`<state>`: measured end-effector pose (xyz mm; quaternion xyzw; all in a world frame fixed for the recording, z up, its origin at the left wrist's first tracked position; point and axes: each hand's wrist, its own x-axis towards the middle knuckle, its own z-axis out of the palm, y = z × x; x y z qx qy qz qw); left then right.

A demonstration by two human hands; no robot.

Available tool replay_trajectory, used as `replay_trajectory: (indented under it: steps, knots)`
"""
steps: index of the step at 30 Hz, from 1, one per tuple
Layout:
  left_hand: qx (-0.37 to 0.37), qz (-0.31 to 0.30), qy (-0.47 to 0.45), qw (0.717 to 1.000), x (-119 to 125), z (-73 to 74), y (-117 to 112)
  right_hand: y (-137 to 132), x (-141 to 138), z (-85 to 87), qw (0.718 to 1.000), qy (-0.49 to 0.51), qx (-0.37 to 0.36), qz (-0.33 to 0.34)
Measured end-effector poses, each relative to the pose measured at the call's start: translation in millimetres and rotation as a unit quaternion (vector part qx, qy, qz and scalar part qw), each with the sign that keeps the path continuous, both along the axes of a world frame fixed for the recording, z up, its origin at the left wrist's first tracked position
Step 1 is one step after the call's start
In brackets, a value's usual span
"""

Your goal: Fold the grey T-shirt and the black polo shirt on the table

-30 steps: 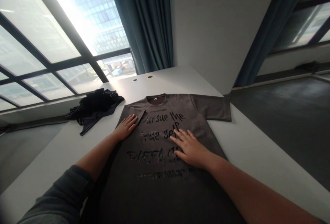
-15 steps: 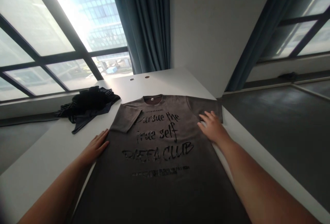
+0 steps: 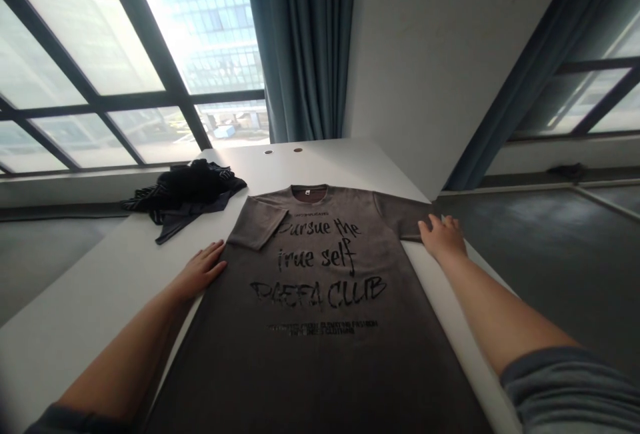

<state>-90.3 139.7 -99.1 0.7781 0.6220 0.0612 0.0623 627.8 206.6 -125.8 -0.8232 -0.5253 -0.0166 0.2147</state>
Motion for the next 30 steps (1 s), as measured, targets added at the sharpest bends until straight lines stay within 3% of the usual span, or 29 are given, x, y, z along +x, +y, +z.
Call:
replay_trajectory:
  steps: [5,11,17,20,30]
  knots:
    - [0.007,0.003,-0.018,1.000,-1.2,-0.6,2.1,20.6,14.7,2.7,1.000,0.024,0.002,0.017]
    - [0.008,0.002,-0.023,1.000,-4.2,-3.0,3.8,11.6,6.4,11.2,0.999,0.017,-0.004,0.031]
    - [0.024,0.000,-0.028,0.999,-5.4,-4.6,4.5,4.7,-7.9,24.0,0.990,0.051,0.102,0.083]
    - [0.018,0.001,-0.029,0.999,-5.8,-3.1,3.9,7.3,-20.1,32.1,0.982,0.048,0.138,0.121]
    - [0.033,-0.008,-0.028,0.999,-7.2,-2.9,4.8,11.9,-92.9,73.2,0.951,0.026,0.132,0.279]
